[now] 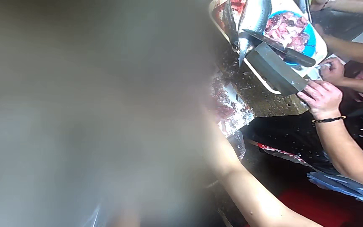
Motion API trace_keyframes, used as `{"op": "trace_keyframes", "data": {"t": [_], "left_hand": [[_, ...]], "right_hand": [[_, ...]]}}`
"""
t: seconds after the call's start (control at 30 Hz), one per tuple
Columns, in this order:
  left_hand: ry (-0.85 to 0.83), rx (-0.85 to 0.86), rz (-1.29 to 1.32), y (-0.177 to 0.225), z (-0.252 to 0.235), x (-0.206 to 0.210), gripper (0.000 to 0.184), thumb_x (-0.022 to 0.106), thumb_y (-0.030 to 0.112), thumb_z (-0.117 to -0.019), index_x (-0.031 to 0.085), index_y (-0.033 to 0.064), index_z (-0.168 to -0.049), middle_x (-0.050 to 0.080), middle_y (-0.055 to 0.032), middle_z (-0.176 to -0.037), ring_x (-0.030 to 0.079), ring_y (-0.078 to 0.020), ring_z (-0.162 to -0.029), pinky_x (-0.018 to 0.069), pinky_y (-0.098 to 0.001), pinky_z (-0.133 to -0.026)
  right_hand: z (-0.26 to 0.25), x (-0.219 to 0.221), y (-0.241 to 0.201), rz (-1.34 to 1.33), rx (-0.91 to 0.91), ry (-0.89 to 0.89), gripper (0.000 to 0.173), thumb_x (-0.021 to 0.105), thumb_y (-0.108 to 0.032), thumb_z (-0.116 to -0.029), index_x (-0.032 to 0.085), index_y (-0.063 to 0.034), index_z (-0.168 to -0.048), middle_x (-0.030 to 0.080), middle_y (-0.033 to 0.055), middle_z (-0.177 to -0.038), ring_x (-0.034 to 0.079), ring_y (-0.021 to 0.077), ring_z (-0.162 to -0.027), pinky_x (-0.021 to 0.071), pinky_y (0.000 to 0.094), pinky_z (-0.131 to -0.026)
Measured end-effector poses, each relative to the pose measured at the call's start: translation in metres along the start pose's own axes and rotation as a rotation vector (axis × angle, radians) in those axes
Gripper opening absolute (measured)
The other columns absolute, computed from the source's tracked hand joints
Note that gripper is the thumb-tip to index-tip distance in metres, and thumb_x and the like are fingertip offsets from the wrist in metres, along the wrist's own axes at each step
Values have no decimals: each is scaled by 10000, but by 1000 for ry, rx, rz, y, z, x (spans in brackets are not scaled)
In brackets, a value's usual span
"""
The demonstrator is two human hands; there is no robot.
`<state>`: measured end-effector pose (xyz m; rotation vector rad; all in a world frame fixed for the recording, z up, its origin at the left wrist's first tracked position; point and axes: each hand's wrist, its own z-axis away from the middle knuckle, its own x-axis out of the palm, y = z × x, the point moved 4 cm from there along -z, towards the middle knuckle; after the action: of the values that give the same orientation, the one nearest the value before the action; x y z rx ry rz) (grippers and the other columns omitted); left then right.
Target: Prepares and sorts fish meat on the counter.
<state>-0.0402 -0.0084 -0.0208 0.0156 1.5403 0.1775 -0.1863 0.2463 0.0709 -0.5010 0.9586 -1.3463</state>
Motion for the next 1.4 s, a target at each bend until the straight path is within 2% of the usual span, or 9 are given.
{"op": "trace_keyframes", "data": {"t": [0.13,0.37,0.53,0.7,0.83,0.97,1.07,1.17,1.4], "left_hand": [[-58,-14,10,3,-1,-4,511,437,553,-993,731,172,-1165,700,-55,-1281,567,-295,-1322,318,-520,-1168],[-107,-32,21,8,-2,-13,507,451,532,-999,726,153,-1195,689,-72,-1310,553,-298,-1342,303,-526,-1178],[-40,-12,5,3,-2,-4,500,455,556,-991,730,171,-1154,706,-54,-1260,574,-292,-1309,335,-518,-1157],[-91,-32,22,3,-3,-8,488,453,543,-993,719,186,-1193,674,-47,-1335,529,-286,-1364,295,-522,-1183],[-107,-38,9,5,-5,-8,503,451,556,-999,722,180,-1193,692,-39,-1303,552,-280,-1341,299,-518,-1181],[-55,-20,-15,1,-3,-2,501,431,562,-997,723,192,-1166,702,-41,-1275,566,-282,-1324,334,-534,-1154],[-18,-6,-6,0,-1,0,494,446,558,-989,735,186,-1140,712,-51,-1250,583,-291,-1298,345,-531,-1142],[11,13,1,3,-1,-6,481,468,535,-985,745,168,-1126,722,-55,-1234,592,-293,-1290,351,-522,-1143],[23,7,7,3,0,-6,482,469,537,-981,744,161,-1107,726,-50,-1214,599,-284,-1276,352,-510,-1142]], "right_hand": [[49,4,-54,231,147,55,518,376,-366,-1106,553,51,-1357,580,233,-1379,586,333,-1240,476,487,-1030],[60,8,-70,207,172,17,414,432,-203,-1097,501,81,-1390,549,252,-1412,568,321,-1260,469,451,-1044],[31,-11,9,11,136,-45,362,417,-254,-1115,617,-10,-1294,655,137,-1231,629,190,-1030,515,375,-923],[-9,-58,134,-12,-8,121,277,488,-250,-1060,670,-41,-1065,670,62,-840,593,142,-637,518,344,-598],[31,-57,154,186,111,101,297,505,-253,-1025,670,-6,-1024,647,85,-833,608,175,-667,539,401,-657],[40,0,98,434,32,-83,361,648,-363,-959,694,-83,-1182,716,101,-987,681,242,-925,542,508,-859],[51,32,21,561,4,-120,501,622,-398,-986,628,25,-1255,675,253,-1164,657,398,-1097,521,591,-931],[95,38,-67,638,87,-95,485,510,-292,-1066,543,99,-1352,562,270,-1412,553,375,-1325,456,492,-1088],[97,46,-77,662,42,-59,425,569,-182,-1032,542,99,-1350,560,269,-1415,554,364,-1327,458,467,-1089]]}}
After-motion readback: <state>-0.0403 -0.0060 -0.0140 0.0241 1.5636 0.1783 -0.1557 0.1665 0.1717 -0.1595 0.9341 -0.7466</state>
